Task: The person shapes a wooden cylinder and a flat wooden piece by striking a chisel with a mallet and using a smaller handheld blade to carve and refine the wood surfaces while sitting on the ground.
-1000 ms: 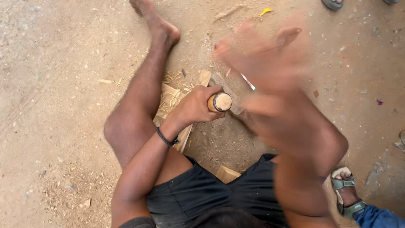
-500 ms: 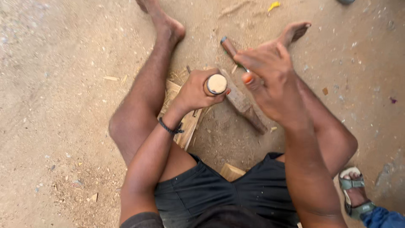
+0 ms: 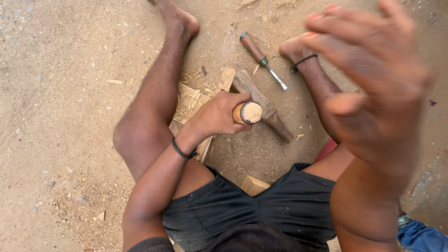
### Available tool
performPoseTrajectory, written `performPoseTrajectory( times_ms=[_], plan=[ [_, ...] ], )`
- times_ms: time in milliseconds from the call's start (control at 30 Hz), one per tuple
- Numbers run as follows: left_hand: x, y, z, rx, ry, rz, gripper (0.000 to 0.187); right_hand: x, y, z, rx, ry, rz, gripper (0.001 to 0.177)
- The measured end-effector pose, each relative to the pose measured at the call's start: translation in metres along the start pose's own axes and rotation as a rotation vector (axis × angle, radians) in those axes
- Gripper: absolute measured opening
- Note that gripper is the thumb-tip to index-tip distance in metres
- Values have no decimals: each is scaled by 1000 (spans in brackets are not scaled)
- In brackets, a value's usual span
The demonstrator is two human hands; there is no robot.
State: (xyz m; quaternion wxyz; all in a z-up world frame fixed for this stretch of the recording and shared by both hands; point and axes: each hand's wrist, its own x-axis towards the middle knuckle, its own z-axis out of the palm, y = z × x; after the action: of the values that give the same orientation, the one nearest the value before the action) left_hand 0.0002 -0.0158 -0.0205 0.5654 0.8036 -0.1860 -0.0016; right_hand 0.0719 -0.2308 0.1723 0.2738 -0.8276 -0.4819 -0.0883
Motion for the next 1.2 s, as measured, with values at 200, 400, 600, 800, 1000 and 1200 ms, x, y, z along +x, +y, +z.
performPoseTrajectory(
  times_ms=[200,400,600,800,1000,1200],
  plan=[
    [0,-16,15,-9,-7,53,44,-11,-17,44,100,-92,150,69],
    [-21,-19,16,-102,134,134,46,29,-37,141,-37,-401,137,66],
    [-21,-27,-4,-13,-142,-282,48,66,-57,26,153,-128,60,66],
    [-17,1,17,240,268,159,63,67,-61,119,-96,-636,343,65],
    [-18,-12,4,-125,-11,-206,52,3,-1,90,127,-152,169,72],
    [11,-38,-3,17,-79,59,37,29,-2,79,187,-53,91,78]
  ],
)
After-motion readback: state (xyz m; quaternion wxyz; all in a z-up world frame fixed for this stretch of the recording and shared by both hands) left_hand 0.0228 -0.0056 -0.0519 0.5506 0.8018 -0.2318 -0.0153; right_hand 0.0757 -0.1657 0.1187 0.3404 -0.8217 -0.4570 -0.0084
